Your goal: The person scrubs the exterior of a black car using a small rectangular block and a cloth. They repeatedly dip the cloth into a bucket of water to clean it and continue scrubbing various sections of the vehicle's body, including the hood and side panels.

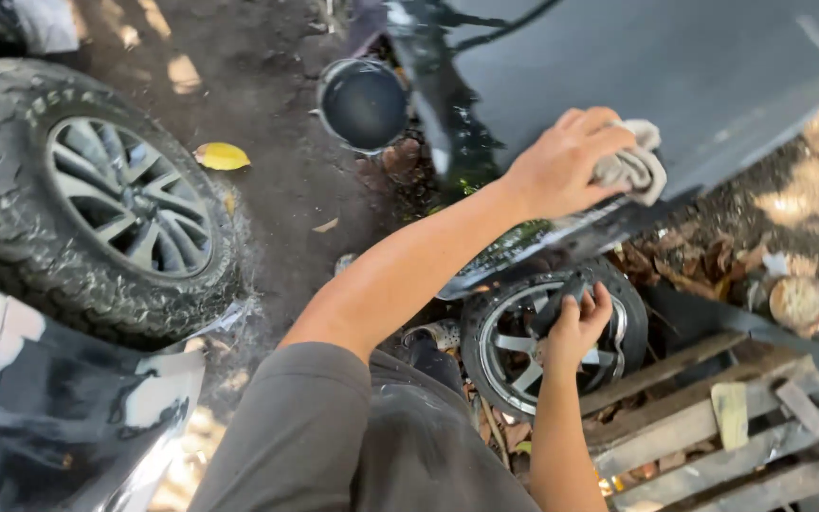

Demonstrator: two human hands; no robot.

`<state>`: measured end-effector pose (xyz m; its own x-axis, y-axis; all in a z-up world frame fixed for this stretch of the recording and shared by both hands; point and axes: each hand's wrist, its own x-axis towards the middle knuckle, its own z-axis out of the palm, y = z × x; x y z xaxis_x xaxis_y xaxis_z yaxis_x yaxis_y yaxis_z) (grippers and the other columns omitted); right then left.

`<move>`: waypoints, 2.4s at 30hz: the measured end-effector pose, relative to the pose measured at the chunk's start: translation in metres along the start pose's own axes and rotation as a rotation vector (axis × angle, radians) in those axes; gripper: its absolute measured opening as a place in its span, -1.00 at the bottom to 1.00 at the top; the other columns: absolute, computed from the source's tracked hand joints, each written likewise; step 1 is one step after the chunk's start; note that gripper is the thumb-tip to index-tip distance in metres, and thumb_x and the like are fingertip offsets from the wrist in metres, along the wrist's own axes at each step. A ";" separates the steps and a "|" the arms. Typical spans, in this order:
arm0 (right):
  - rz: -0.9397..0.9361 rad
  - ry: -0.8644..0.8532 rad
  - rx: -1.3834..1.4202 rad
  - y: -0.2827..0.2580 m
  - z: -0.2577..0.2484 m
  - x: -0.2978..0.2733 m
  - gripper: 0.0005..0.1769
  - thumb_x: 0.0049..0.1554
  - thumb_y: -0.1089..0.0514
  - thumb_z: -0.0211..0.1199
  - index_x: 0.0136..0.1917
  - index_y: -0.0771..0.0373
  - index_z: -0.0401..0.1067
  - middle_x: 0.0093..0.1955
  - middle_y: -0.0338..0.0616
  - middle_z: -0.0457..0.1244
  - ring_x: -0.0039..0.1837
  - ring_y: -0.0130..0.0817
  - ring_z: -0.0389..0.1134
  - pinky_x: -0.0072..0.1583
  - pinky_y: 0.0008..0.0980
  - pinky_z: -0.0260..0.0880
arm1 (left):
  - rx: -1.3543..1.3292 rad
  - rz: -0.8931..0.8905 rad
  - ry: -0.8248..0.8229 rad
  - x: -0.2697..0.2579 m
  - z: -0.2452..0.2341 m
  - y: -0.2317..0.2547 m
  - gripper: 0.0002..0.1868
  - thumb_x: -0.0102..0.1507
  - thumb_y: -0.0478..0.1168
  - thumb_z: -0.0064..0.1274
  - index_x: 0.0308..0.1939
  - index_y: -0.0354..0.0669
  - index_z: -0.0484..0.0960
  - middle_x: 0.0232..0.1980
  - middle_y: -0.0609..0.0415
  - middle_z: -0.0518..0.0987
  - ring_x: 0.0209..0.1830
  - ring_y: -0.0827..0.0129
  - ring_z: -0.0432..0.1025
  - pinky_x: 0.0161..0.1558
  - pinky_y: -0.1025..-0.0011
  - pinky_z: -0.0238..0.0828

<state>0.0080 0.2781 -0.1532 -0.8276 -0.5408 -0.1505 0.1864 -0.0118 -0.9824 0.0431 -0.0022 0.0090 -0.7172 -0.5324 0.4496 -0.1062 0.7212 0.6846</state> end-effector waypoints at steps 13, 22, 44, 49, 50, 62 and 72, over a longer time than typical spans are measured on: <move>0.308 0.005 -0.308 0.124 0.149 -0.070 -0.50 0.16 0.27 0.18 0.37 0.34 0.27 0.18 -0.17 0.31 0.16 -0.41 0.31 0.19 -0.42 0.30 | 0.052 -0.802 0.457 -0.208 -0.161 -0.313 -0.59 0.14 -0.12 0.32 -0.02 -0.20 0.60 0.09 -0.15 0.51 0.12 0.00 0.45 0.18 0.19 0.41; 0.453 0.096 -0.586 0.165 0.327 -0.068 -0.52 0.15 0.20 0.26 0.33 0.33 0.39 0.11 -0.17 0.34 0.07 -0.44 0.31 0.13 -0.43 0.32 | -0.163 -1.264 -0.081 -0.213 -0.117 -0.599 -0.34 0.04 0.06 0.34 0.14 -0.15 0.62 0.08 -0.22 0.60 0.11 -0.03 0.52 0.16 0.19 0.43; 0.461 0.370 -0.503 0.171 0.300 -0.143 -0.46 0.12 0.16 0.29 0.35 0.30 0.33 0.16 -0.14 0.34 0.18 -0.38 0.37 0.17 -0.37 0.37 | -0.456 -1.397 -0.079 -0.229 -0.025 -0.673 -0.70 0.16 -0.22 0.23 -0.26 -0.14 0.36 -0.39 0.17 0.35 -0.41 0.32 0.21 -0.36 0.24 0.15; 0.444 0.523 -0.546 0.170 0.250 -0.175 -0.46 0.12 0.14 0.36 0.34 0.30 0.35 0.15 -0.10 0.37 0.17 -0.37 0.38 0.19 -0.36 0.38 | -0.268 -1.142 -0.307 -0.264 -0.015 -0.569 -0.65 0.15 -0.20 0.27 -0.26 -0.25 0.38 -0.32 0.07 0.43 -0.33 0.34 0.31 -0.26 0.27 0.30; 0.431 0.534 -0.601 0.173 0.235 -0.179 -0.47 0.12 0.13 0.39 0.32 0.30 0.37 0.15 -0.09 0.37 0.16 -0.36 0.37 0.21 -0.35 0.37 | -0.169 -1.086 -0.378 -0.268 -0.018 -0.545 -0.66 0.16 -0.17 0.27 -0.25 -0.30 0.42 -0.29 0.03 0.49 -0.30 0.31 0.35 -0.21 0.27 0.34; 0.320 0.716 -0.278 0.116 -0.012 -0.234 -0.43 0.11 0.19 0.42 0.37 0.26 0.36 0.20 -0.06 0.28 0.16 -0.37 0.33 0.21 -0.36 0.35 | -0.244 -0.796 -0.820 -0.334 0.074 -0.138 -0.70 0.26 -0.15 0.19 -0.30 -0.34 0.49 -0.41 0.01 0.52 -0.40 0.36 0.38 -0.29 0.31 0.36; 0.286 1.055 -0.006 0.065 -0.251 -0.317 -0.53 0.21 0.15 0.28 0.35 0.32 0.36 0.09 -0.17 0.36 0.05 -0.47 0.36 0.11 -0.46 0.38 | -0.280 -0.511 -1.038 -0.239 0.223 0.171 -0.68 0.22 -0.06 0.11 -0.36 -0.31 0.53 -0.45 -0.14 0.53 -0.43 0.16 0.44 -0.33 0.21 0.36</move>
<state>0.1501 0.6600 -0.1972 -0.7915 0.4706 -0.3898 0.4441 0.0047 -0.8960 0.0431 0.3475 -0.1092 -0.8639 -0.0238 -0.5030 -0.4802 0.3396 0.8087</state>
